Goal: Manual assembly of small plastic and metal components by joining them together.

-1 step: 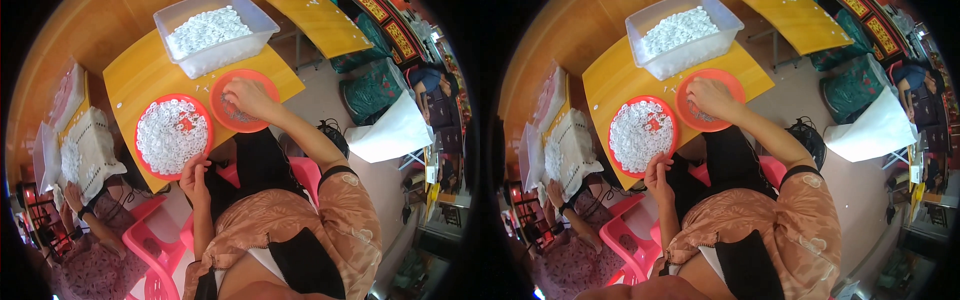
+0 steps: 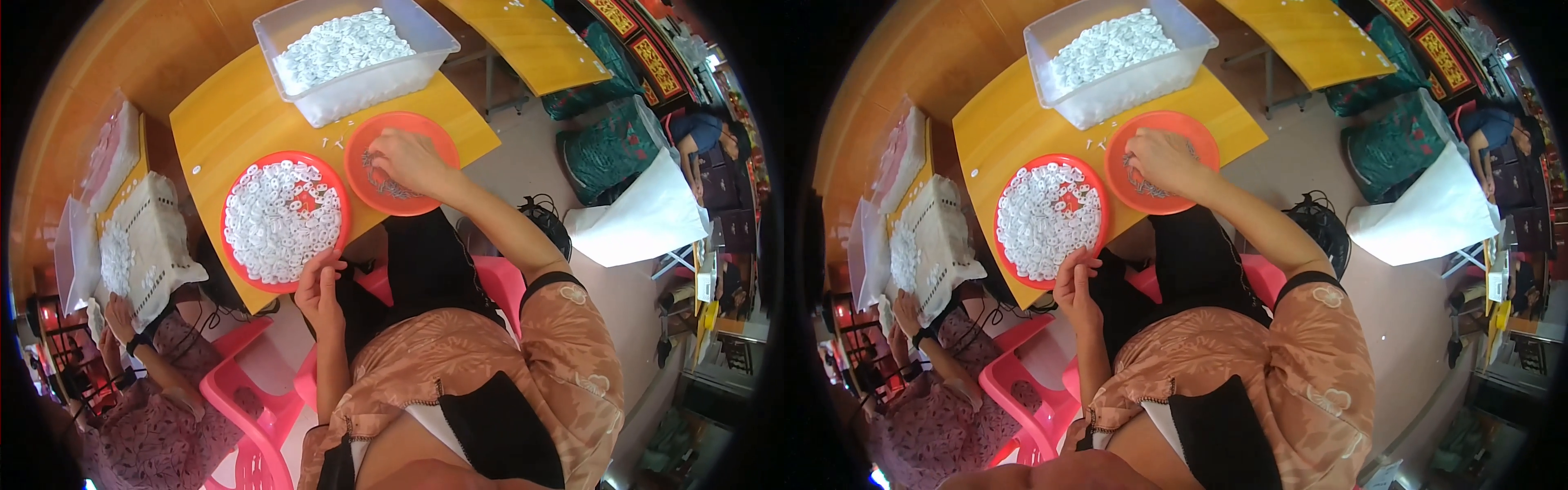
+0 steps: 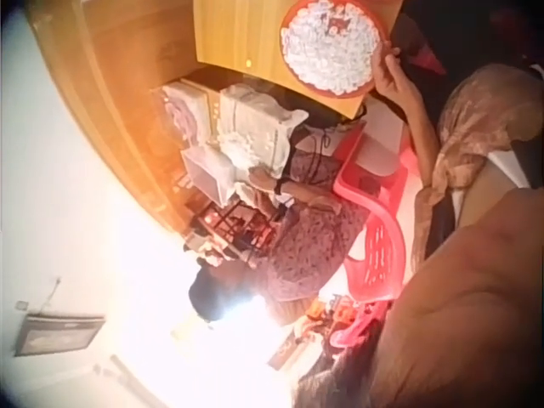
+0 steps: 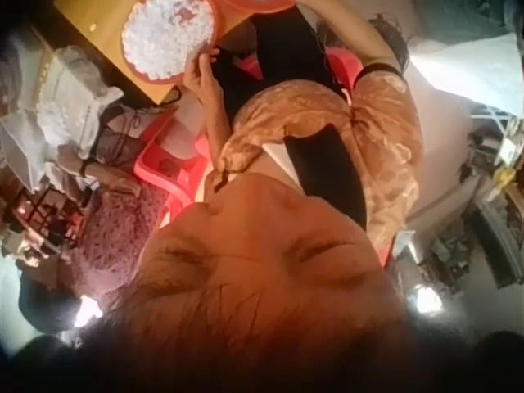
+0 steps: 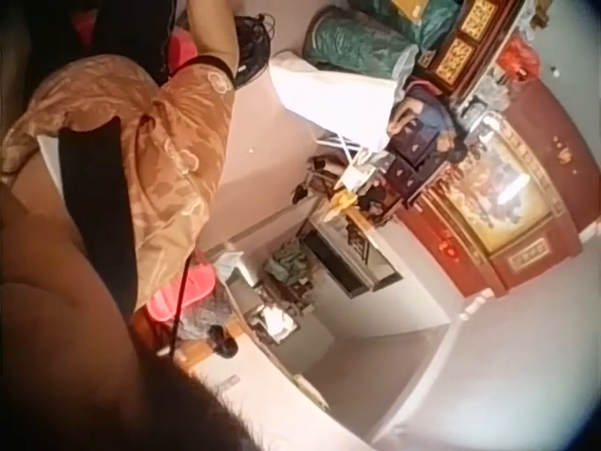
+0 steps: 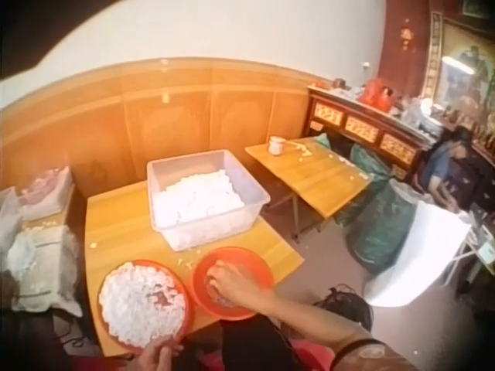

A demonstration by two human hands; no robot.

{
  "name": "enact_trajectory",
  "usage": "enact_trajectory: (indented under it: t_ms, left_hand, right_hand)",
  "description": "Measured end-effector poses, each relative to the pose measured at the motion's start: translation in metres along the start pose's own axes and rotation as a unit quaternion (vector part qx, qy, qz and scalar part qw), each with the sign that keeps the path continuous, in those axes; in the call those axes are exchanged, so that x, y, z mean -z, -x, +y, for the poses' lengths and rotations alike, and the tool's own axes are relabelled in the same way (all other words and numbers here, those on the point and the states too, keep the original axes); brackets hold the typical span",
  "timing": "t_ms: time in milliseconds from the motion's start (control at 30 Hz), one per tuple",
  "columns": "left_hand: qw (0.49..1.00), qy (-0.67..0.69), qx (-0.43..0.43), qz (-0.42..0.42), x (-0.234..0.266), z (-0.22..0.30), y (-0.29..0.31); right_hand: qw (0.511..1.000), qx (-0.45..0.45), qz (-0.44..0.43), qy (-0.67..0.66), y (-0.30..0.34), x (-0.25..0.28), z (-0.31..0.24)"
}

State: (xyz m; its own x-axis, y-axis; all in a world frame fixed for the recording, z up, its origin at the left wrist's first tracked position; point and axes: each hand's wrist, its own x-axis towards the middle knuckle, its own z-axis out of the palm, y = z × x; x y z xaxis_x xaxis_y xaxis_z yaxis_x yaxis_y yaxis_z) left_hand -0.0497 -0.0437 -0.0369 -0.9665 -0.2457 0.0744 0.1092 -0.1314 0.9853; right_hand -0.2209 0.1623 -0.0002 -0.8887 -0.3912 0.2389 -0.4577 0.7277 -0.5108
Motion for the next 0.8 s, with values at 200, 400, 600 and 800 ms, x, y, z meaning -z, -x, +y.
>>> enact_trajectory:
  t_ms: [200,400,600,800]
  left_hand:
    - [1.0,0.003,0.016,0.01,-0.004,0.001,-0.002]
    - [1.0,-0.006,0.021,0.011,-0.01,0.005,-0.005]
    - [0.998,0.005,0.063,-0.025,-0.037,0.019,-0.023]
    - [0.998,0.009,0.037,-0.059,-0.072,0.016,-0.043]
  right_hand:
    - [0.994,0.063,-0.019,0.083,0.008,-0.019,0.021]
    - [0.995,0.032,-0.043,0.087,0.007,-0.018,0.023]
    - [0.913,-0.136,-0.025,-0.384,0.021,0.003,0.012]
    - [0.796,-0.187,-0.088,-0.569,0.044,0.031,-0.018]
